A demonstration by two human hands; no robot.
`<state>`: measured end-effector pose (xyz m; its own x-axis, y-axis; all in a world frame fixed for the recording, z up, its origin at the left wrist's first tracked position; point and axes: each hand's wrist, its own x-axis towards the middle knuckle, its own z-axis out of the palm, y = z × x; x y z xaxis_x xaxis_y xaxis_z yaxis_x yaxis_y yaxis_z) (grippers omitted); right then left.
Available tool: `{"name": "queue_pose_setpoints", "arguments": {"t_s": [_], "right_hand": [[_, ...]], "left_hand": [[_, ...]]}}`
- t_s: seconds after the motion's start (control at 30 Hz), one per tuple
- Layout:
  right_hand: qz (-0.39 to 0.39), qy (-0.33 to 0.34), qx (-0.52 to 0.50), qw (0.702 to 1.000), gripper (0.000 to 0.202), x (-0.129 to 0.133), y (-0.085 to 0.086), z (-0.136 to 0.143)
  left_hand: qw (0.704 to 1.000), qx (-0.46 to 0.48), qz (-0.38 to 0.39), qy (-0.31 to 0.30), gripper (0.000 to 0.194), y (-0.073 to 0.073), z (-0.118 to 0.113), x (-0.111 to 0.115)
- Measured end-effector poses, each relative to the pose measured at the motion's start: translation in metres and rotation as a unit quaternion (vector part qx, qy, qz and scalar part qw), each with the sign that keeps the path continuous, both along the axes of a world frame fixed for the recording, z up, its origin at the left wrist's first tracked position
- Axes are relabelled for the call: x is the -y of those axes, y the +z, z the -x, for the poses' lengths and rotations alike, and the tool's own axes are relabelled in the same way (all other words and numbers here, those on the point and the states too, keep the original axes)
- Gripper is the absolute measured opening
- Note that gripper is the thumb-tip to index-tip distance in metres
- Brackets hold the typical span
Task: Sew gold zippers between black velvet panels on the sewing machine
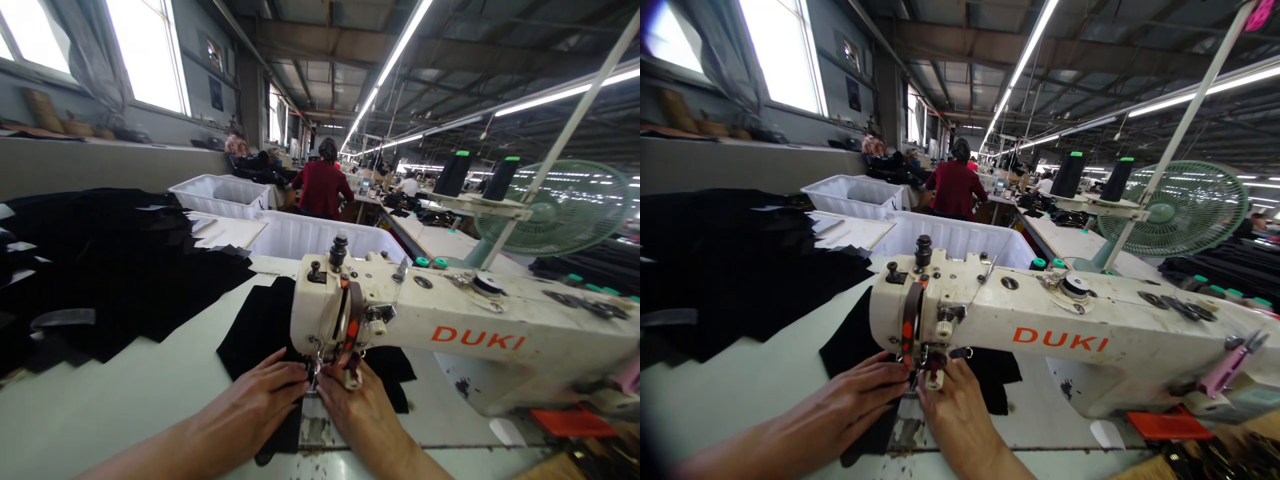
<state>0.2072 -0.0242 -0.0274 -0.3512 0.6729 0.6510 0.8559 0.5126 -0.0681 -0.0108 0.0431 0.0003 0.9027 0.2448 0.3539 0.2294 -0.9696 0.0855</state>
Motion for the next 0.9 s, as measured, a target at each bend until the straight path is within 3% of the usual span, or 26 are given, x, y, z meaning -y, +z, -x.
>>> {"name": "queue_pose_setpoints", "arguments": {"t_s": [0.17, 0.4, 0.73, 0.9], "right_hand": [[0.023, -0.003, 0.015, 1.000, 0.016, -0.0009, -0.0009, -0.0039], [0.014, -0.021, 0.012, 1.000, 0.016, -0.0023, -0.0054, -0.0057], [-0.007, -0.017, -0.008, 1.000, 0.015, -0.0019, -0.0023, -0.0044], [0.004, -0.034, 0.002, 0.999, 0.025, -0.0016, 0.0010, -0.0004]], "left_hand": [[0.999, 0.039, -0.012, 0.009, 0.034, -0.0047, 0.0021, 0.0002], [1.000, -0.002, 0.013, 0.013, 0.038, -0.0096, -0.0022, -0.0081], [0.997, 0.004, 0.076, 0.009, 0.041, -0.0052, -0.0014, -0.0075], [0.994, -0.002, 0.109, 0.005, 0.041, -0.0011, -0.0040, -0.0070]]}}
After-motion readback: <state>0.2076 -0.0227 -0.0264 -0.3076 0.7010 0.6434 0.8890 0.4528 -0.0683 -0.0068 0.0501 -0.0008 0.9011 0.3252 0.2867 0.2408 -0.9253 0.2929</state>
